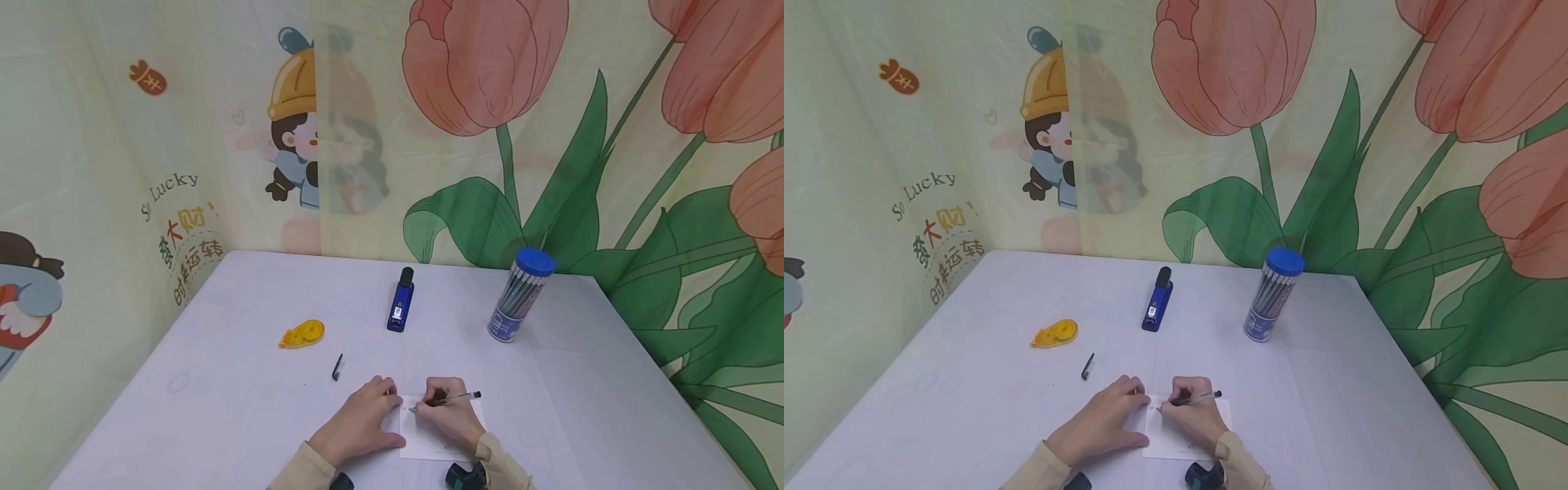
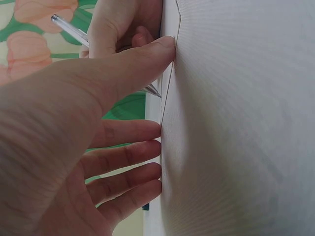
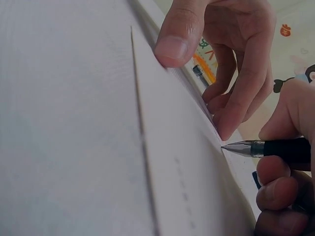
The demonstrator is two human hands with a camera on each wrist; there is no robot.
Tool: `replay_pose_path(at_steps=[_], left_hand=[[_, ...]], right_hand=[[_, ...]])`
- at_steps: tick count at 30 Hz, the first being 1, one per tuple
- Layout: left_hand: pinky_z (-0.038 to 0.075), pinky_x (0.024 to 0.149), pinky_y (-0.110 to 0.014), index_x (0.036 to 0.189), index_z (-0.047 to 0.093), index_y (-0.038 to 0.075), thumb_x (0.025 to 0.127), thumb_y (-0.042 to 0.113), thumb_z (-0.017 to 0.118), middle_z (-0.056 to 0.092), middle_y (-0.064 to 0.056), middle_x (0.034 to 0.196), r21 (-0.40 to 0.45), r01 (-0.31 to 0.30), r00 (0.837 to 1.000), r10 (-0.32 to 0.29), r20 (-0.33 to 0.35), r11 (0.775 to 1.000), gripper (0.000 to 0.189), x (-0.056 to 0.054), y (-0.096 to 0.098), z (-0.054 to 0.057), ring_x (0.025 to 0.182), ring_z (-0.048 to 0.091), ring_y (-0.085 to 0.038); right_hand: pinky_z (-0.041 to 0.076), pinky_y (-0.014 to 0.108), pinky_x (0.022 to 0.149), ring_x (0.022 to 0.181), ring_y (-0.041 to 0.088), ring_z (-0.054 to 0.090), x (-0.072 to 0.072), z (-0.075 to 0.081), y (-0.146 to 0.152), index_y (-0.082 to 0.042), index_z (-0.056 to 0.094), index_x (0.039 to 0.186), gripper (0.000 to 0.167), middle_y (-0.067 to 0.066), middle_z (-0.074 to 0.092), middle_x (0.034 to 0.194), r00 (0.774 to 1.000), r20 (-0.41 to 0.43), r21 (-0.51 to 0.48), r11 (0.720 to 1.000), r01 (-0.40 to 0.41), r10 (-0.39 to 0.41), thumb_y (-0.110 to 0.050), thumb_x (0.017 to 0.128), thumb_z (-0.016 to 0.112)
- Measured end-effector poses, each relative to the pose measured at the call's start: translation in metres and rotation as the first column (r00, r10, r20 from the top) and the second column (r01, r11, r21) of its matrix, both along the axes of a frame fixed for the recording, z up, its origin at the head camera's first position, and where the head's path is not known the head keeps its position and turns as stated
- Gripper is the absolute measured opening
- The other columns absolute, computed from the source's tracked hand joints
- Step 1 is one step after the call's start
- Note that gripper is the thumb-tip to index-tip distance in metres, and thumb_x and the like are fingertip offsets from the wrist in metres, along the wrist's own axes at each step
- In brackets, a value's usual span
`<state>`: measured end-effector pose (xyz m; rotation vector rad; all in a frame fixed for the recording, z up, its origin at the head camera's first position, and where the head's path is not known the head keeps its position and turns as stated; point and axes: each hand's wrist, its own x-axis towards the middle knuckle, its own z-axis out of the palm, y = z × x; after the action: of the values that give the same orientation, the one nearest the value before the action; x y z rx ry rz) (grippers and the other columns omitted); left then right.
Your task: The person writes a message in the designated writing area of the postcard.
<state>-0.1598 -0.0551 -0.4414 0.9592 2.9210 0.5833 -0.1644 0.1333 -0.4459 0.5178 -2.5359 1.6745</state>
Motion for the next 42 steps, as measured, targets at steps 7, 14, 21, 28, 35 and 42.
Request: replay_pose_path(at_steps=[7,14,21,28,35,42], left_hand=[[0.046,0.076,-0.020,0.106,0.072,0.007,0.068,0.047,0.083,0.055,0.006,0.097,0.003,-0.001,1.000,0.001,-0.014,1.000,0.056,0.000,-0.001,-0.001,0.085,0.044,-0.007],[0.046,0.076,-0.020,0.106,0.072,0.007,0.068,0.047,0.083,0.055,0.006,0.098,0.001,-0.003,1.000,0.003,-0.013,1.000,0.056,0.001,-0.002,-0.001,0.085,0.044,-0.006],[0.046,0.076,-0.020,0.108,0.072,0.007,0.069,0.047,0.082,0.056,0.005,0.099,-0.005,0.001,1.000,-0.001,-0.009,1.000,0.057,0.001,-0.001,0.000,0.085,0.044,-0.006],[0.046,0.077,-0.021,0.107,0.072,0.007,0.069,0.048,0.082,0.056,0.005,0.099,-0.013,0.007,1.000,-0.007,-0.014,1.000,0.057,0.001,-0.001,0.000,0.086,0.044,-0.007],[0.046,0.077,-0.021,0.107,0.072,0.006,0.068,0.047,0.082,0.056,0.005,0.098,-0.006,0.009,1.000,-0.009,-0.023,1.000,0.057,0.000,-0.001,0.000,0.085,0.044,-0.007],[0.047,0.077,-0.021,0.106,0.072,0.007,0.069,0.047,0.082,0.056,0.005,0.097,-0.010,0.008,1.000,-0.008,-0.020,1.000,0.056,0.000,0.000,0.000,0.085,0.045,-0.008]], right_hand=[[0.036,0.018,0.063,0.059,0.003,0.047,0.002,0.005,-0.002,0.000,0.052,0.058,0.018,-0.003,0.055,0.060,0.999,0.031,0.010,1.000,0.022,-0.022,0.013,0.065,0.062],[0.037,0.019,0.066,0.059,0.003,0.048,-0.002,-0.005,0.003,0.000,0.052,0.059,0.018,-0.002,0.056,0.061,0.998,0.037,0.009,0.999,0.046,-0.047,0.013,0.065,0.063],[0.038,0.019,0.063,0.059,0.005,0.050,-0.015,-0.032,0.012,-0.005,0.053,0.059,0.021,-0.004,0.056,0.061,0.999,0.011,-0.007,0.999,0.044,-0.044,0.011,0.066,0.066],[0.038,0.019,0.063,0.059,0.005,0.050,-0.015,-0.033,0.012,-0.008,0.053,0.059,0.022,-0.006,0.057,0.061,0.999,-0.002,0.000,0.999,0.036,-0.036,0.010,0.066,0.065],[0.039,0.018,0.063,0.060,0.005,0.050,-0.015,-0.032,0.011,-0.009,0.054,0.060,0.024,-0.005,0.057,0.062,0.999,-0.017,0.013,0.999,0.037,-0.037,0.010,0.067,0.066],[0.037,0.017,0.062,0.059,0.004,0.048,-0.011,-0.023,0.007,-0.004,0.053,0.060,0.023,-0.002,0.057,0.061,0.998,0.003,0.031,0.998,0.055,-0.056,0.013,0.067,0.066]])
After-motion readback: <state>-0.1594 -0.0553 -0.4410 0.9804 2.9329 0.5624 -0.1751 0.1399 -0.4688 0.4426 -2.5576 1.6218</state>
